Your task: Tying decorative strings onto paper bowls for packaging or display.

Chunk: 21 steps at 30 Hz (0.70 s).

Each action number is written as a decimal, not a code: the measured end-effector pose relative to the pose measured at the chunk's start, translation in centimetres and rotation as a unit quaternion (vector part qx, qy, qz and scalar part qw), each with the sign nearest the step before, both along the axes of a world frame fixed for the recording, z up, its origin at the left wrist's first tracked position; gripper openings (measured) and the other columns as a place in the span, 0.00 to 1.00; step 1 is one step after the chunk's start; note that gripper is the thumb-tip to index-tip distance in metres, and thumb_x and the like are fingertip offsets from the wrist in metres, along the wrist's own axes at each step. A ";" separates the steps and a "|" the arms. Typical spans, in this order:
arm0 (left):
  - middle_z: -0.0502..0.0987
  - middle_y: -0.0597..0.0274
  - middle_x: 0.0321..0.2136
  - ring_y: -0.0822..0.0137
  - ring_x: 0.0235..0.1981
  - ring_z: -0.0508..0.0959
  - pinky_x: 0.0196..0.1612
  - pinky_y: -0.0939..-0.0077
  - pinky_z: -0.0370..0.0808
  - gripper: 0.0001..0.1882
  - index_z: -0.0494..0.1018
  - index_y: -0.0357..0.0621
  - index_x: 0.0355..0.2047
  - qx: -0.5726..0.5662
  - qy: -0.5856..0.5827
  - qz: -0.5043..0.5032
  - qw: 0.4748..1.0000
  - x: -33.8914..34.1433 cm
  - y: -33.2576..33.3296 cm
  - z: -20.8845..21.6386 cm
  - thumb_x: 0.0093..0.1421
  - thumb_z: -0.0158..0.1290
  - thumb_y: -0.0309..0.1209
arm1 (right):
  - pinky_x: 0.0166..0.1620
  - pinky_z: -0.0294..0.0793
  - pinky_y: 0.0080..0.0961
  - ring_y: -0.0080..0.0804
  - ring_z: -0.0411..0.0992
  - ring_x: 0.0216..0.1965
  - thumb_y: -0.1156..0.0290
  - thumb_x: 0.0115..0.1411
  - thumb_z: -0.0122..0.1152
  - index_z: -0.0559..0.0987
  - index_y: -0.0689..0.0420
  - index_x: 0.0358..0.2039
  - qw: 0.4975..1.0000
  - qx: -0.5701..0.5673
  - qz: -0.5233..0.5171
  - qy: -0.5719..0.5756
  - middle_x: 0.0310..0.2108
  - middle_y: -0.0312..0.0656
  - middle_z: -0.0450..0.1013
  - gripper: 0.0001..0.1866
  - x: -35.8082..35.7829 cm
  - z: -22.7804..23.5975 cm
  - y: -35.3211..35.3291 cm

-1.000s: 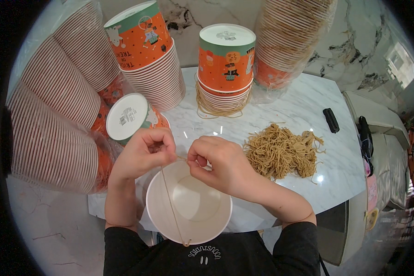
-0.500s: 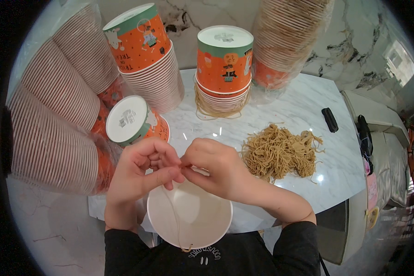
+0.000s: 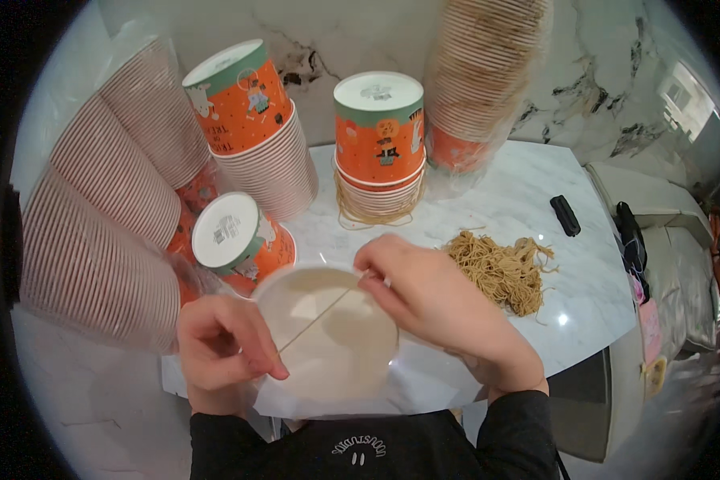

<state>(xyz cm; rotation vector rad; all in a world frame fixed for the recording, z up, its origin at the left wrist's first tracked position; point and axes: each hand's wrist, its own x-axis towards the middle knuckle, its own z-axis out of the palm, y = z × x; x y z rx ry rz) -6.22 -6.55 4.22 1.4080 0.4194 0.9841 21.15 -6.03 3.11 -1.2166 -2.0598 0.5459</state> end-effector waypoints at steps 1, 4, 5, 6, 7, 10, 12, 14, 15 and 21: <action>0.86 0.57 0.30 0.78 0.25 0.75 0.29 0.81 0.67 0.10 0.77 0.39 0.31 0.018 -0.001 0.015 1.000 0.0 -0.4 0.4 0.51 0.62 0.14 | 0.31 0.74 0.23 0.28 0.75 0.28 0.78 0.59 0.67 0.77 0.59 0.39 0.998 -0.006 -0.038 0.043 0.30 0.39 0.73 0.09 0.3 0.9 -0.2; 0.85 0.57 0.29 0.78 0.25 0.74 0.29 0.81 0.67 0.10 0.76 0.39 0.30 0.099 0.014 0.098 0.990 0.5 -0.7 0.7 0.51 0.62 0.13 | 0.28 0.69 0.12 0.10 0.70 0.26 0.82 0.59 0.66 0.75 0.62 0.40 0.978 0.115 -0.115 0.131 0.28 0.29 0.70 0.10 1.5 1.9 1.6; 0.85 0.60 0.29 0.77 0.25 0.74 0.30 0.79 0.69 0.08 0.77 0.38 0.33 0.143 0.065 0.142 0.977 1.3 -0.4 0.9 0.55 0.62 0.15 | 0.28 0.70 0.12 0.11 0.70 0.26 0.81 0.61 0.65 0.74 0.63 0.40 0.963 0.144 -0.151 0.169 0.28 0.29 0.70 0.09 2.0 2.5 2.6; 0.84 0.61 0.30 0.76 0.25 0.74 0.31 0.79 0.69 0.08 0.78 0.38 0.35 0.219 0.128 0.201 0.946 2.3 0.3 1.5 0.56 0.62 0.16 | 0.30 0.70 0.10 0.12 0.71 0.27 0.81 0.63 0.64 0.74 0.64 0.40 0.953 0.177 -0.176 0.172 0.28 0.30 0.70 0.08 2.7 3.5 3.6; 0.84 0.63 0.30 0.76 0.25 0.74 0.31 0.79 0.70 0.07 0.78 0.38 0.37 0.292 0.188 0.258 0.902 3.4 1.6 1.8 0.58 0.62 0.18 | 0.30 0.70 0.11 0.12 0.70 0.27 0.82 0.62 0.64 0.74 0.64 0.39 0.929 0.251 -0.175 0.209 0.28 0.30 0.71 0.08 2.9 4.0 5.2; 0.82 0.61 0.32 0.69 0.28 0.77 0.34 0.76 0.73 0.09 0.79 0.36 0.42 0.368 0.192 0.300 0.859 6.1 7.9 0.4 0.61 0.61 0.22 | 0.33 0.70 0.12 0.12 0.69 0.29 0.82 0.61 0.66 0.75 0.62 0.38 0.844 0.465 -0.210 0.165 0.30 0.30 0.72 0.08 5.2 4.1 11.3; 0.81 0.60 0.33 0.65 0.31 0.77 0.37 0.72 0.75 0.12 0.79 0.36 0.45 0.319 0.151 0.289 0.890 7.2 10.9 -0.8 0.61 0.61 0.25 | 0.32 0.75 0.27 0.36 0.73 0.28 0.84 0.52 0.67 0.76 0.61 0.35 0.816 0.503 -0.232 0.167 0.31 0.43 0.71 0.11 5.3 3.8 14.1; 0.79 0.61 0.32 0.68 0.33 0.77 0.39 0.73 0.74 0.15 0.78 0.36 0.48 0.349 0.172 0.280 0.878 8.1 13.5 -1.3 0.61 0.62 0.26 | 0.34 0.76 0.39 0.50 0.74 0.32 0.83 0.54 0.63 0.75 0.58 0.36 0.812 0.502 -0.284 0.083 0.36 0.47 0.71 0.10 6.5 2.5 16.0; 0.77 0.63 0.32 0.71 0.35 0.76 0.41 0.75 0.73 0.18 0.78 0.36 0.51 0.372 0.196 0.271 0.866 8.4 14.2 -1.6 0.61 0.63 0.26 | 0.34 0.76 0.42 0.53 0.74 0.33 0.82 0.55 0.62 0.75 0.57 0.37 0.819 0.498 -0.281 0.052 0.37 0.46 0.70 0.10 7.1 1.6 17.0; 0.76 0.59 0.40 0.65 0.39 0.75 0.47 0.68 0.76 0.26 0.74 0.38 0.57 0.400 0.290 0.293 0.819 9.1 17.3 -4.3 0.59 0.65 0.32 | 0.32 0.76 0.48 0.56 0.75 0.34 0.82 0.56 0.60 0.71 0.55 0.40 0.862 0.430 -0.269 -0.016 0.39 0.46 0.68 0.14 6.8 -2.4 18.5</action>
